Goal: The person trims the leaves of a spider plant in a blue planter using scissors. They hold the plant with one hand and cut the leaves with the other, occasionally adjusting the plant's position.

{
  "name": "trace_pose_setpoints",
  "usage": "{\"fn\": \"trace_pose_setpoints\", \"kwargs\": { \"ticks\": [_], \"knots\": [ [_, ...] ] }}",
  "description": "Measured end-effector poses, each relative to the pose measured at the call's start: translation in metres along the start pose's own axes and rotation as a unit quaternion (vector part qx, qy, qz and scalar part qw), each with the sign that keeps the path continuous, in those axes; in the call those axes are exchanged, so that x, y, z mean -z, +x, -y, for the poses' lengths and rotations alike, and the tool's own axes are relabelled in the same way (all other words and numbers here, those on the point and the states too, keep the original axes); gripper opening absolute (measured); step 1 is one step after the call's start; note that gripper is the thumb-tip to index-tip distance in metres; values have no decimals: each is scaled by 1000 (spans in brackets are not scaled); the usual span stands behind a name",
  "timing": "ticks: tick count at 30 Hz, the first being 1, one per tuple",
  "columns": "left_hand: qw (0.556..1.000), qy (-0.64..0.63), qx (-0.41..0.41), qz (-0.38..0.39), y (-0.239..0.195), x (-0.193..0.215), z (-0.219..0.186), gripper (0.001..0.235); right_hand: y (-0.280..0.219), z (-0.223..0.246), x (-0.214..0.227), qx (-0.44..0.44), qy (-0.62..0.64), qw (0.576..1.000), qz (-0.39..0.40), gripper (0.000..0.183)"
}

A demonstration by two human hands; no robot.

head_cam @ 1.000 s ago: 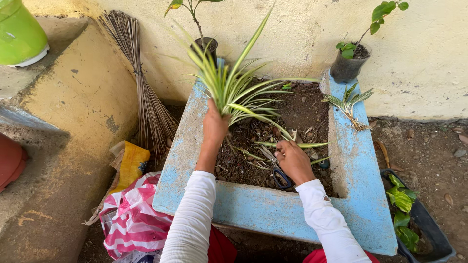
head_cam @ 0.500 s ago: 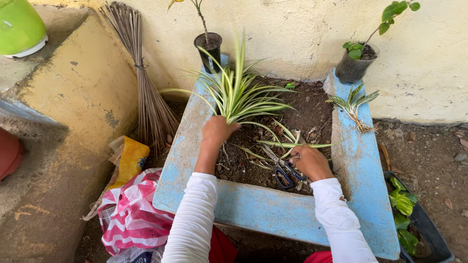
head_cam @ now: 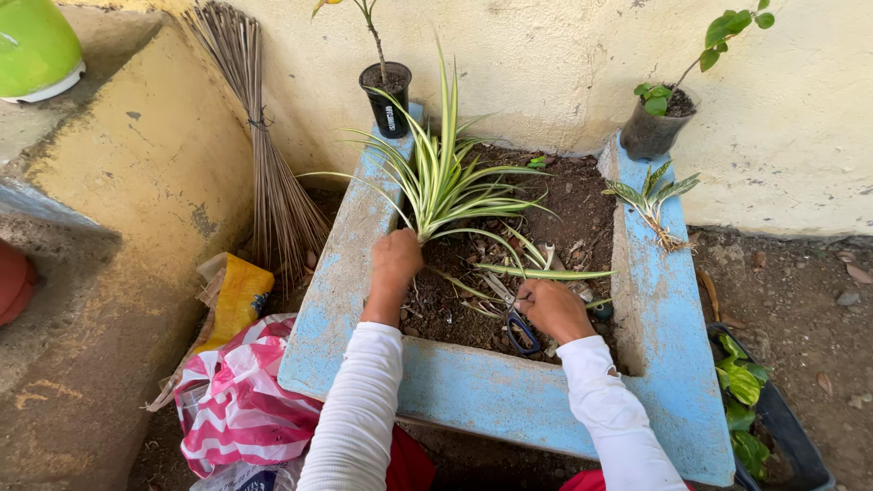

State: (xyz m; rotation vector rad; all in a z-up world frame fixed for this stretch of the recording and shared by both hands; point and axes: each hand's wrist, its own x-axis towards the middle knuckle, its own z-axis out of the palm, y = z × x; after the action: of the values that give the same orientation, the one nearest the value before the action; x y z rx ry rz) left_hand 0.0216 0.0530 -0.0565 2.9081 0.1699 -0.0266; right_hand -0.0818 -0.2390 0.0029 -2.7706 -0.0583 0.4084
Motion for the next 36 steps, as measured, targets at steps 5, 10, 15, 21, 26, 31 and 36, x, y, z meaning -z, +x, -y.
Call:
{"fn": "trace_pose_setpoints", "kwargs": {
  "ticks": [5,10,15,21,26,31,36],
  "knots": [
    [990,-65,55,-109,14,-33,-14,14,-4,4,-11,18,3,1000,-8,26],
    [976,-108,35,-187,6,-5,-20,16,3,-2,-10,22,5,1000,-22,26],
    [936,-202,3,-289,-2,42,-25,19,2,1,-12,28,-5,999,-35,26],
    [903,-254,54,-343,7,66,9,16,2,4,-12,14,-19,999,-32,24],
    [933,-183,188,-248,2,62,56,17,10,-11,-14,1,12,999,-30,19],
    [940,-154,183,-244,-4,69,56,34,13,-36,0,-49,56,997,-12,17],
    [910,-179,39,-372,-19,98,4,32,16,-54,7,-24,34,999,-35,16]
  ]
}}
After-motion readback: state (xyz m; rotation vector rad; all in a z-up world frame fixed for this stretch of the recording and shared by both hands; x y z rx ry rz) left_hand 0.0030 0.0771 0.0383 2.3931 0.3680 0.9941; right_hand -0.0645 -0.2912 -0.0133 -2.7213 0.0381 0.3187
